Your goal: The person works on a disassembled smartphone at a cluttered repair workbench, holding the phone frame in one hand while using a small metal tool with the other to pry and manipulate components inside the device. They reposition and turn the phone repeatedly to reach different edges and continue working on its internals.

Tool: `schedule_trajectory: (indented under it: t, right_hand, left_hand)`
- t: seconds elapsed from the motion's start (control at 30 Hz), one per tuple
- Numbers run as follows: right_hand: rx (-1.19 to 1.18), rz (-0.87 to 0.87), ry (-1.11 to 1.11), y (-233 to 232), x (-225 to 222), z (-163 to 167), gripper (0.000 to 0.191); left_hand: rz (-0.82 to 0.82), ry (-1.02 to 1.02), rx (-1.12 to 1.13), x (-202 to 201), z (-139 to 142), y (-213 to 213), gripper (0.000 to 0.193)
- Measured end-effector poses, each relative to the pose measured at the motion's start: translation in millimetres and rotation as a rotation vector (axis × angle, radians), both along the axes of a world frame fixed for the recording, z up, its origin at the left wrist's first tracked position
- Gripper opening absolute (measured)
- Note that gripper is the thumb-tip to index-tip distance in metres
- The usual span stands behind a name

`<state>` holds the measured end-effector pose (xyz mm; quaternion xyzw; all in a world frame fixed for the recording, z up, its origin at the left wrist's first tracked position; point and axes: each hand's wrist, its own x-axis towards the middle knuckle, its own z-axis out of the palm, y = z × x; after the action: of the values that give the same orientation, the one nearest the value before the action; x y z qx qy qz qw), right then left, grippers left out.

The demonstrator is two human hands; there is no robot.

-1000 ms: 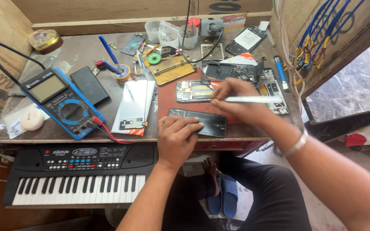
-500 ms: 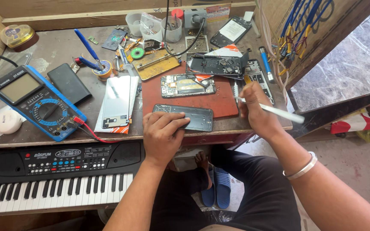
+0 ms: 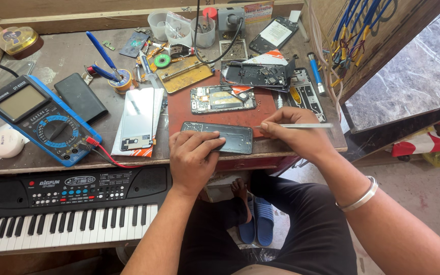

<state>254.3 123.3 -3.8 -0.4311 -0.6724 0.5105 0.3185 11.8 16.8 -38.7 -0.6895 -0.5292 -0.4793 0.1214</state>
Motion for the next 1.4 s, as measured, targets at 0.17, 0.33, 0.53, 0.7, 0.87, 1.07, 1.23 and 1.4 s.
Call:
schedule_trajectory:
  t: [0.17,0.33,0.53,0.7,0.87,1.07,1.23,1.4]
  right_hand:
    - [0.049,-0.049,-0.154,1.2,-8.1,7.5,0.022]
    - [0.12,-0.088,-0.254,-2.1,-15.4,17.6,0.023]
    - [0.337,-0.041,-0.403,-5.7,-25.1,27.9,0.022]
    - [0.341,0.041,-0.307,-0.3,-28.8,26.5,0.019]
    - [0.462,0.249,-0.205,18.8,-26.8,21.7,0.017]
    - [0.488,0.332,-0.217,33.4,-32.1,19.8,0.016]
    - [0.452,0.395,-0.179,34.9,-24.4,25.1,0.016]
    - [0.58,0.435,-0.112,32.7,-51.0,23.7,0.019]
  left_hand:
    - [0.004,0.002,-0.005,0.1,-0.5,-0.2,0.022]
    - [0.004,0.002,-0.007,-0.1,-0.1,-0.1,0.023]
    - [-0.002,0.003,-0.015,0.5,-0.4,-1.2,0.022]
    - [-0.002,-0.007,-0.013,0.6,0.1,-0.2,0.022]
    - [0.002,0.007,-0.011,0.4,1.3,-0.4,0.02]
    - [0.016,0.006,-0.005,0.2,2.9,-0.2,0.021]
    - [0.004,-0.002,-0.005,1.0,2.2,-0.5,0.022]
    - [0.003,-0.002,-0.006,1.2,2.9,-0.2,0.021]
